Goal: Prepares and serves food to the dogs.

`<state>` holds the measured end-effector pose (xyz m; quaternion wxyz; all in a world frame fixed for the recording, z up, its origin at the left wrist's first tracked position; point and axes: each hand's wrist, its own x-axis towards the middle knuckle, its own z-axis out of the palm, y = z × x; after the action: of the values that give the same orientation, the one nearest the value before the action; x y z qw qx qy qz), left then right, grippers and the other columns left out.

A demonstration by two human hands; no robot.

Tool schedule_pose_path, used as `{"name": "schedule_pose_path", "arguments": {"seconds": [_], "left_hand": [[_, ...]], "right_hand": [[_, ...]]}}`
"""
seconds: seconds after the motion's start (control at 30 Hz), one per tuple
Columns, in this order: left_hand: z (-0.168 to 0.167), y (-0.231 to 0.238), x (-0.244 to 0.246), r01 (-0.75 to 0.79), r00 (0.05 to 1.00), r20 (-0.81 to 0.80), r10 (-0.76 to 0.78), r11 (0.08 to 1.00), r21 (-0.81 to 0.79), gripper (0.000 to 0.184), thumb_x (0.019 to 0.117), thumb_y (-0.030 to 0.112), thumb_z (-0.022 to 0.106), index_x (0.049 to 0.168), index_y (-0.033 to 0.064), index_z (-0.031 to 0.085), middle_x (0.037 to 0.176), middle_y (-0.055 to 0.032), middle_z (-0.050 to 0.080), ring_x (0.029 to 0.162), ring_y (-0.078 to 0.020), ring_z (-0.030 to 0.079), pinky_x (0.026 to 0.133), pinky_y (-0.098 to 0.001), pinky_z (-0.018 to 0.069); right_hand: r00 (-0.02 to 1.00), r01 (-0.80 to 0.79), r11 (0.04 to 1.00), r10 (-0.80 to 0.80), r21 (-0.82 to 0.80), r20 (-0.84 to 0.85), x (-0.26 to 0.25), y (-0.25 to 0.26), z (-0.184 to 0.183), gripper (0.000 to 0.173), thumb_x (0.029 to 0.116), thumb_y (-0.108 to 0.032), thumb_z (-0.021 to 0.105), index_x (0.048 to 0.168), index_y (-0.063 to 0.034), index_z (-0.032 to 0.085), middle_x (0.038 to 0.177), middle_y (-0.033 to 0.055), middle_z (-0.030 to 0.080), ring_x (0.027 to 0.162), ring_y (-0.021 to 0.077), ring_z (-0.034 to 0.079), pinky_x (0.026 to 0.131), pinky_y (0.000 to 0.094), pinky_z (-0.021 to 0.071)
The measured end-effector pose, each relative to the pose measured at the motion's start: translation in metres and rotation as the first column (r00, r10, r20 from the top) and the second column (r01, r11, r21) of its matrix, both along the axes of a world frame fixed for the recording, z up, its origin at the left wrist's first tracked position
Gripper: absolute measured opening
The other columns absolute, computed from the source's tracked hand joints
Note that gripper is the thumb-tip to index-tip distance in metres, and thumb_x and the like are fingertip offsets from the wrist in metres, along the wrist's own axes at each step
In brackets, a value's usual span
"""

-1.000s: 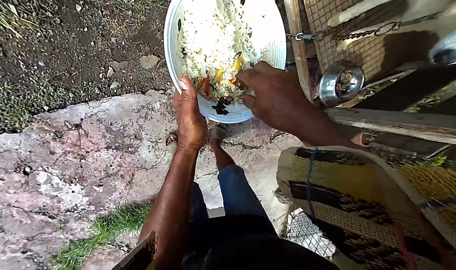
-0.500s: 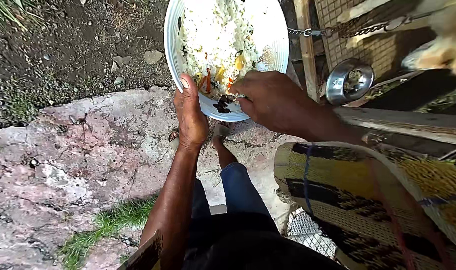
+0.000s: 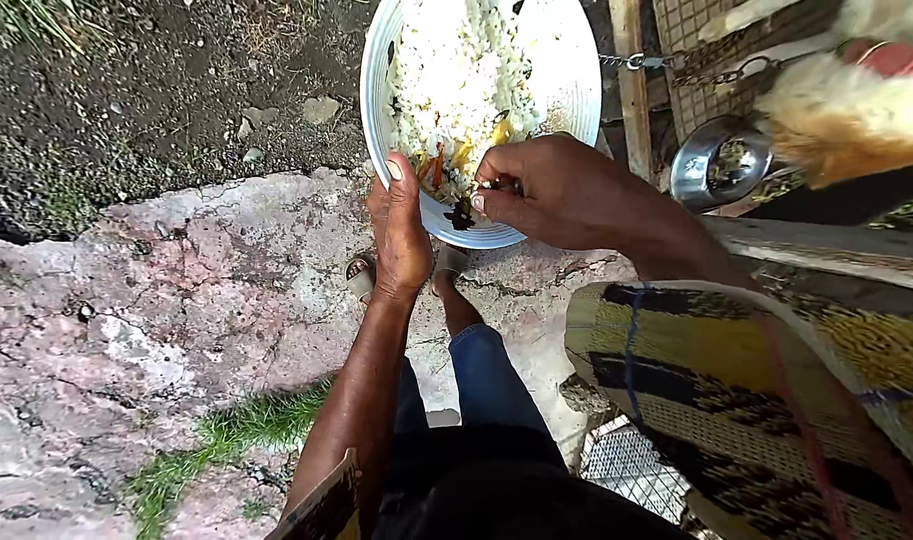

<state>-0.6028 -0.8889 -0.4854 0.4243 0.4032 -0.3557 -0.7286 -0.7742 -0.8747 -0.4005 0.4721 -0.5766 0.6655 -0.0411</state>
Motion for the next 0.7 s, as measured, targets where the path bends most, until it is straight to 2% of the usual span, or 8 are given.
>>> {"name": "schedule_pose_path", "arguments": {"seconds": [0.07,0.13,0.23,0.37,0.5,0.57,0.63,0.7], "left_hand": [[0.004,0.004,0.004,0.029,1.0,0.005,-0.029,0.999,0.016,0.061,0.1058,0.058,0.035,0.143,0.011,0.043,0.132,-0.0015,0.061,0.126,-0.0126,0.059,0.109,-0.0411,0.0493],[0.006,0.007,0.006,0.047,0.999,0.001,-0.047,0.999,0.014,0.06,0.1056,0.06,0.034,0.145,0.0147,0.041,0.134,0.001,0.06,0.126,-0.0106,0.058,0.108,-0.0389,0.0499],[0.004,0.011,0.005,0.048,0.998,-0.026,-0.048,0.999,-0.002,0.063,0.1038,0.064,0.035,0.144,0.0162,0.042,0.132,0.0015,0.061,0.124,-0.0103,0.059,0.106,-0.0373,0.0508],[0.0,0.015,0.008,0.042,0.997,-0.057,-0.044,0.999,-0.026,0.061,0.1018,0.067,0.037,0.138,0.0193,0.049,0.125,0.0045,0.065,0.118,-0.0083,0.063,0.102,-0.035,0.0532],[-0.001,0.016,0.01,0.044,0.998,-0.046,-0.044,0.999,-0.017,0.061,0.1021,0.067,0.036,0.141,0.0208,0.046,0.128,0.0059,0.064,0.121,-0.0079,0.061,0.104,-0.0354,0.0519],[-0.001,0.017,0.008,0.047,0.997,-0.067,-0.046,0.999,0.001,0.061,0.1026,0.066,0.036,0.144,0.0207,0.044,0.132,0.0042,0.062,0.124,-0.0099,0.06,0.106,-0.0373,0.051],[-0.001,0.015,0.006,0.047,0.995,-0.088,-0.045,0.999,0.017,0.062,0.1025,0.065,0.037,0.145,0.021,0.043,0.135,0.0027,0.061,0.128,-0.0123,0.058,0.108,-0.04,0.0497],[-0.001,0.013,0.005,0.056,0.993,-0.109,-0.053,0.998,0.027,0.062,0.1031,0.064,0.037,0.147,0.0209,0.041,0.138,0.0009,0.06,0.13,-0.0146,0.057,0.11,-0.0424,0.0487]], "right_hand": [[0.995,0.101,0.994,-0.101,-0.051,0.0,0.005,0.003,0.001,0.009,0.0994,-0.016,0.059,0.1,-0.0119,0.067,0.077,-0.0031,0.061,0.064,0.0041,0.056,0.059,0.0248,0.0469],[0.991,0.12,0.987,-0.126,-0.109,-0.05,0.019,0.006,0.002,0.015,0.1016,-0.013,0.057,0.107,-0.0081,0.07,0.085,0.003,0.067,0.073,0.0102,0.063,0.067,0.0303,0.0516],[0.988,0.098,0.984,-0.115,-0.151,-0.106,0.042,0.01,0.002,0.016,0.1018,-0.016,0.062,0.101,-0.0016,0.07,0.087,0.0116,0.067,0.081,0.0227,0.067,0.073,0.0396,0.0546],[0.998,0.023,1.0,-0.023,-0.003,-0.05,0.046,0.005,0.008,0.016,0.1018,-0.018,0.064,0.102,-0.0031,0.069,0.092,0.0107,0.067,0.088,0.0236,0.066,0.079,0.0411,0.0538],[0.999,-0.045,0.994,0.045,0.095,0.009,0.04,0.003,0.011,0.012,0.1007,-0.019,0.066,0.1,-0.0078,0.068,0.081,0.0051,0.066,0.076,0.0177,0.065,0.069,0.0382,0.0529],[0.999,-0.021,0.993,0.017,0.117,0.038,0.032,0.004,0.012,0.011,0.1028,-0.016,0.061,0.1,-0.0076,0.068,0.08,0.0042,0.064,0.075,0.0157,0.063,0.069,0.036,0.0511],[0.982,0.078,0.994,-0.089,0.072,0.165,0.014,0.01,0.008,0.015,0.1049,-0.017,0.056,0.1,-0.0087,0.067,0.076,-0.0004,0.06,0.066,0.0078,0.057,0.061,0.0264,0.0467],[0.868,0.268,0.959,-0.282,0.092,0.409,-0.003,0.02,0.0,0.016,0.1053,-0.016,0.055,0.096,-0.0088,0.065,0.07,-0.0027,0.058,0.053,0.0029,0.051,0.047,0.0175,0.0418]]}}
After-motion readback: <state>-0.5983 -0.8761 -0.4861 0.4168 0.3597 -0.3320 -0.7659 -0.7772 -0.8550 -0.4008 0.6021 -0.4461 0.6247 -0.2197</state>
